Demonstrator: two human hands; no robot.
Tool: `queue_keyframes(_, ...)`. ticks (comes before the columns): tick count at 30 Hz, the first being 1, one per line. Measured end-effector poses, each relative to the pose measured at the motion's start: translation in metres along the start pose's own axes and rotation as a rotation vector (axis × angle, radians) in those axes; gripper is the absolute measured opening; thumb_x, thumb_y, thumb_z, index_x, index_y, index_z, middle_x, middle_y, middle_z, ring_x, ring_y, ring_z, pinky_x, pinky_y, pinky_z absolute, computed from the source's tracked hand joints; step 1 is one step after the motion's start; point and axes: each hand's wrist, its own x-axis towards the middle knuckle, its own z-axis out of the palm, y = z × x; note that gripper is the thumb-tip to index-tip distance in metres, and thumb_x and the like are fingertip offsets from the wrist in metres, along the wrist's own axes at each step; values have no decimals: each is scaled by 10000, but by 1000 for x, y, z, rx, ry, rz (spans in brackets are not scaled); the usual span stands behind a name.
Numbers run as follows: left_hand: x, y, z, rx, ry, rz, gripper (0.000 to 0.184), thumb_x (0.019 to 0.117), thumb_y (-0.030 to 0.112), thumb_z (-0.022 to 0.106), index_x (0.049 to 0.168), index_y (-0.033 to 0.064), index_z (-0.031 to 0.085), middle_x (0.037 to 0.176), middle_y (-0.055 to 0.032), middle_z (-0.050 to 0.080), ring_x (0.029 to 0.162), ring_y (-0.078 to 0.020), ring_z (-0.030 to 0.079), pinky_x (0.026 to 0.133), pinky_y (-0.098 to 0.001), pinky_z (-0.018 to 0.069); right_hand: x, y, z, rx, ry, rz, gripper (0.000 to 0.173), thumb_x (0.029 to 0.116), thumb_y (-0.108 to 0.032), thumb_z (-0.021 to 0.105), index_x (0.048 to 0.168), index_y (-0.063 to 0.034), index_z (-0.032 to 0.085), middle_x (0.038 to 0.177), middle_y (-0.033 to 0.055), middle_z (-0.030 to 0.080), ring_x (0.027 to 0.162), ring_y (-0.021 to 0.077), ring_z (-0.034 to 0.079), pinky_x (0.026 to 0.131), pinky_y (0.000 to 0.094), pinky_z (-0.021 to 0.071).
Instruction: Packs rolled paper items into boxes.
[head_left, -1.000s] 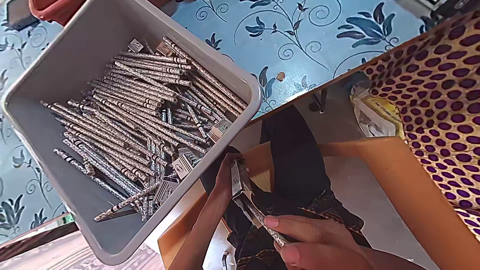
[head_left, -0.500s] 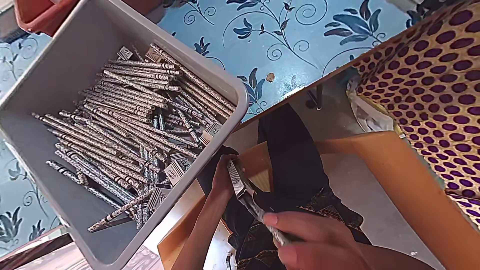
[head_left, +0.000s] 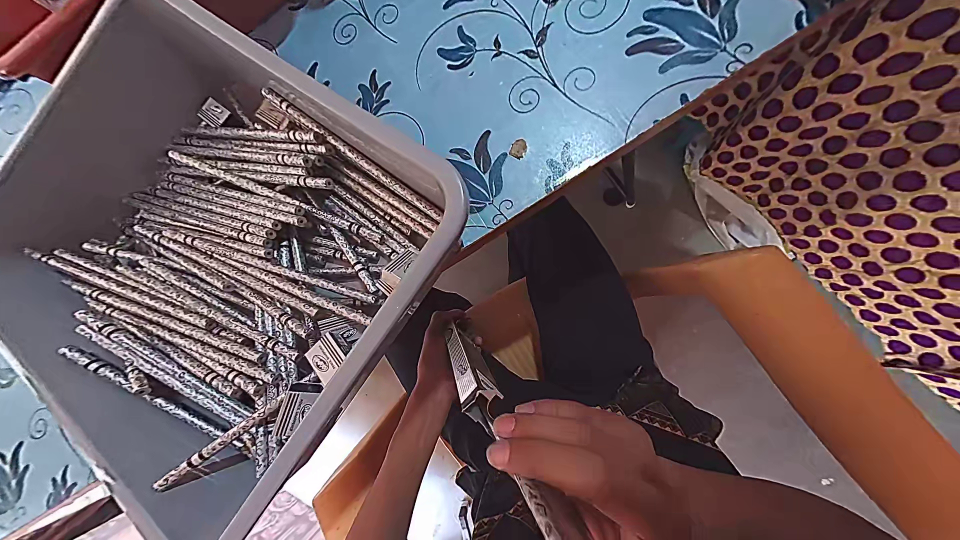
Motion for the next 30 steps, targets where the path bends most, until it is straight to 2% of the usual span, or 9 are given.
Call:
queue_keyframes(3, -12, 9, 27, 15, 189, -78, 268, 1072, 208, 367, 862, 123, 511, 634, -7, 552, 503, -81, 572, 488, -198, 525, 0, 2, 5, -186, 60, -72, 154, 1068, -188, 517, 1175, -104, 589, 1177, 57, 597, 1206, 137, 598, 1095, 255, 454)
queue_keyframes(6, 38, -14, -29, -107, -143, 15, 327, 1091, 229, 366, 927, 39, 575, 717, -91, 648, 576, -166, 671, 520, -279, 587, -4, 2, -2, -260, 14, -113, 163, 1042, -242, 558, 1187, -181, 597, 1330, 39, 516, 1344, 158, 485, 1153, 296, 383)
queue_keyframes(11, 35, -14, -20, -82, -66, 28, 370, 1085, 247, 357, 856, 66, 584, 665, -65, 632, 537, -142, 647, 501, -261, 570, -4, -6, -7, -243, 14, -120, 128, 1019, -230, 594, 1129, -173, 628, 1231, 4, 559, 1295, 135, 502, 1152, 292, 363)
queue_keyframes(14, 17, -4, -1, -84, -2, -11, 335, 1082, 222, 346, 850, 89, 547, 647, -39, 604, 521, -122, 623, 474, -240, 546, 0, -1, -1, -337, -25, -47, 143, 1037, -259, 561, 1172, -222, 592, 1237, 16, 539, 1264, 138, 531, 1112, 293, 413)
queue_keyframes(17, 4, 4, 11, -43, 40, -14, 296, 1086, 188, 341, 868, 92, 516, 634, -29, 585, 496, -107, 605, 447, -223, 529, 4, 8, -1, -288, -30, 44, 131, 1021, -200, 588, 1137, -182, 647, 1200, 44, 632, 1163, 120, 610, 1011, 233, 492)
queue_keyframes(21, 6, -2, 3, 10, -58, 130, 286, 1094, 124, 316, 915, 75, 534, 662, -14, 609, 536, -84, 613, 506, -216, 545, 11, 19, -12, -36, -29, 215, 111, 1001, -112, 604, 1042, -58, 693, 1066, 49, 693, 1042, 34, 654, 888, 138, 548)
queue_keyframes(24, 8, -9, -3, -44, -122, 158, 302, 1100, 131, 302, 935, 95, 552, 691, 9, 609, 600, -66, 609, 582, -214, 543, 16, 28, -19, 24, -50, 335, 118, 994, -158, 643, 1038, -82, 723, 1072, 14, 711, 1034, 8, 666, 871, 142, 568)
queue_keyframes(27, 13, -8, 1, -141, -37, 43, 225, 1073, 161, 397, 927, 97, 556, 696, -23, 602, 615, -111, 618, 591, -269, 551, 40, 23, -27, 33, -20, 202, 97, 1002, -161, 632, 1043, -161, 719, 1178, -68, 677, 1098, -9, 639, 905, 143, 552)
queue_keyframes(30, -5, -12, -3, 18, -65, 186, 179, 1080, 89, 403, 1057, 57, 578, 820, 5, 621, 739, -42, 616, 705, -211, 538, 103, 0, -31, -37, -162, -97, 102, 1031, -149, 589, 1086, -141, 675, 1153, -58, 667, 1085, -7, 633, 914, 139, 541)
